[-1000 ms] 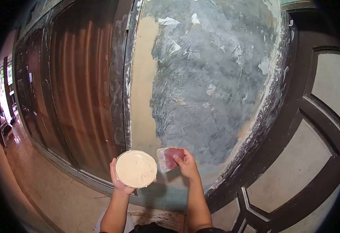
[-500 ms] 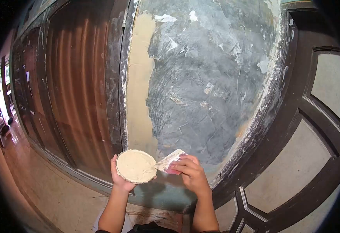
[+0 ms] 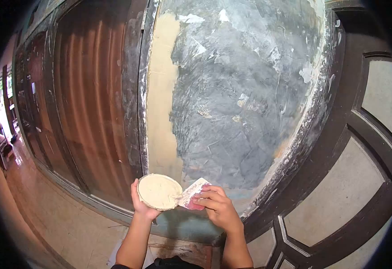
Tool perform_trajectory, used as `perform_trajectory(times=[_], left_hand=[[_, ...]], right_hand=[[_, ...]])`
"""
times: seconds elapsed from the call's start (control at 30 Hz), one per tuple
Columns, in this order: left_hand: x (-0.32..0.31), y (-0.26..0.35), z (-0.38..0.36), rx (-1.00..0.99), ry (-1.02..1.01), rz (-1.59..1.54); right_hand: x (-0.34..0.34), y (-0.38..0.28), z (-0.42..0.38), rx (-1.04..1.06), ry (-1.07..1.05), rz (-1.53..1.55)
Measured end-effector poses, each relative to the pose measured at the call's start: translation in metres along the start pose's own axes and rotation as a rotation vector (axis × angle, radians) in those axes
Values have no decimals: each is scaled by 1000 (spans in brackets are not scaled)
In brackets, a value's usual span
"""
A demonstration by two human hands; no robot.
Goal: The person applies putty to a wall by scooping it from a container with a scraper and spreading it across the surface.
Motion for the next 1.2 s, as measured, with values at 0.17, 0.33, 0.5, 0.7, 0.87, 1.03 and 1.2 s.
perform_trajectory(times=[0.17,0.33,0.5,0.7,0.87,1.03,1.2], left_hand=[[-9,1,5,-29,-2,-20],[-2,2,8,-74,43,-5],[-1,2,10,-75,17,-35],[8,12,-5,-99,-59,-91],[52,12,-28,-148,44,-74],[58,16,-42,-134,-21,-70],[93,40,-36,-244,96,-62]], right_hand=[[4,-4,-1,6,4,48],[5,-6,-2,-11,40,68],[5,2,-5,-23,112,92],[0,8,5,-96,237,67],[5,31,20,-186,308,82],[38,49,88,-253,294,93],[33,67,167,-103,246,-72]])
Point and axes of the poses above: each hand's wrist, its own z-axis towards the middle knuckle, its own x-axis out of the back of the hand, y = z × x, the point moved 10 cm from there along z, towards the middle knuckle, and after that the axes turned 3 degrees about -x, right-handed, at the moved point
